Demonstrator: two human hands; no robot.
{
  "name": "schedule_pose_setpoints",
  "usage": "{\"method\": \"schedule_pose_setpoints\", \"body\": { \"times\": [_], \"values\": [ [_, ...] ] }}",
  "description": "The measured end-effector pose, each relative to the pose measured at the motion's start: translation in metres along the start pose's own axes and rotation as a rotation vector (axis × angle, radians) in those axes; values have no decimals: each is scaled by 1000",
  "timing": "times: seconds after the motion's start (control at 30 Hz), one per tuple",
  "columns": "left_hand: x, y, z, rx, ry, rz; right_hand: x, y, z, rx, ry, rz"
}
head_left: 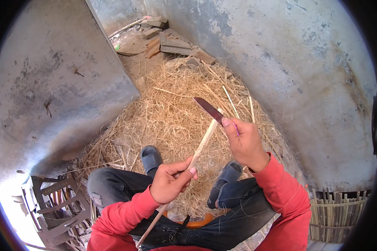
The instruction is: The person uses a knife to scrape and shape a thin piece of wood while sitting on the ground.
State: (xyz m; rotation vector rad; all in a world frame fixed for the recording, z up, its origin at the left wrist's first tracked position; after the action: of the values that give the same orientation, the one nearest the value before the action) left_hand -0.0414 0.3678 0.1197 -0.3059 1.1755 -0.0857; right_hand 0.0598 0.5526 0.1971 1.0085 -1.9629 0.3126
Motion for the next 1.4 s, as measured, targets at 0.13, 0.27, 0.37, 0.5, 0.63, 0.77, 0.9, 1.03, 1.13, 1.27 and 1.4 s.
{"method": "schedule_pose_setpoints", "body": {
  "times": [0.13,0.27,0.37,0.5,0.63,0.77,0.9,1.03,1.13,1.27,1.4],
  "values": [
    [-5,-3,-2,-26,22,5,-1,-6,16,96,64,55],
    [-9,-3,-6,-50,131,64,15,-16,35,210,68,-5],
    [-7,-4,-7,-30,87,29,13,-16,36,246,31,39],
    [-7,-4,-6,1,0,2,8,-10,27,176,50,0],
    [-10,-6,-1,5,-3,-14,8,-1,6,5,9,28],
    [-10,-5,-3,23,4,-27,21,-13,21,54,22,-39],
    [-14,-6,-2,-3,33,-8,12,-3,9,36,-9,35],
    [-15,-3,0,7,47,36,12,-22,29,36,61,-6],
    [-15,-6,-7,-10,51,8,23,-12,24,112,29,-85],
    [-13,-4,-7,-12,73,20,2,-9,17,11,64,140],
    [-16,-7,-14,-65,121,50,20,-12,31,84,41,-106]
  ]
}}
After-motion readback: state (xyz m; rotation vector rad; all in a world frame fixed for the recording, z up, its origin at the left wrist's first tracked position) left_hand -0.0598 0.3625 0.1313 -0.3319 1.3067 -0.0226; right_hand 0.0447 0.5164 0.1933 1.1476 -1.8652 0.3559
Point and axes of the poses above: each hand's wrist, its own y-axis towards the middle knuckle, its own z-axis out of the palm, x = y × z, the point moved 8 cm from there along y, towards the middle knuckle, and after that the axes turned 6 degrees about x, right-handed, at the moved point
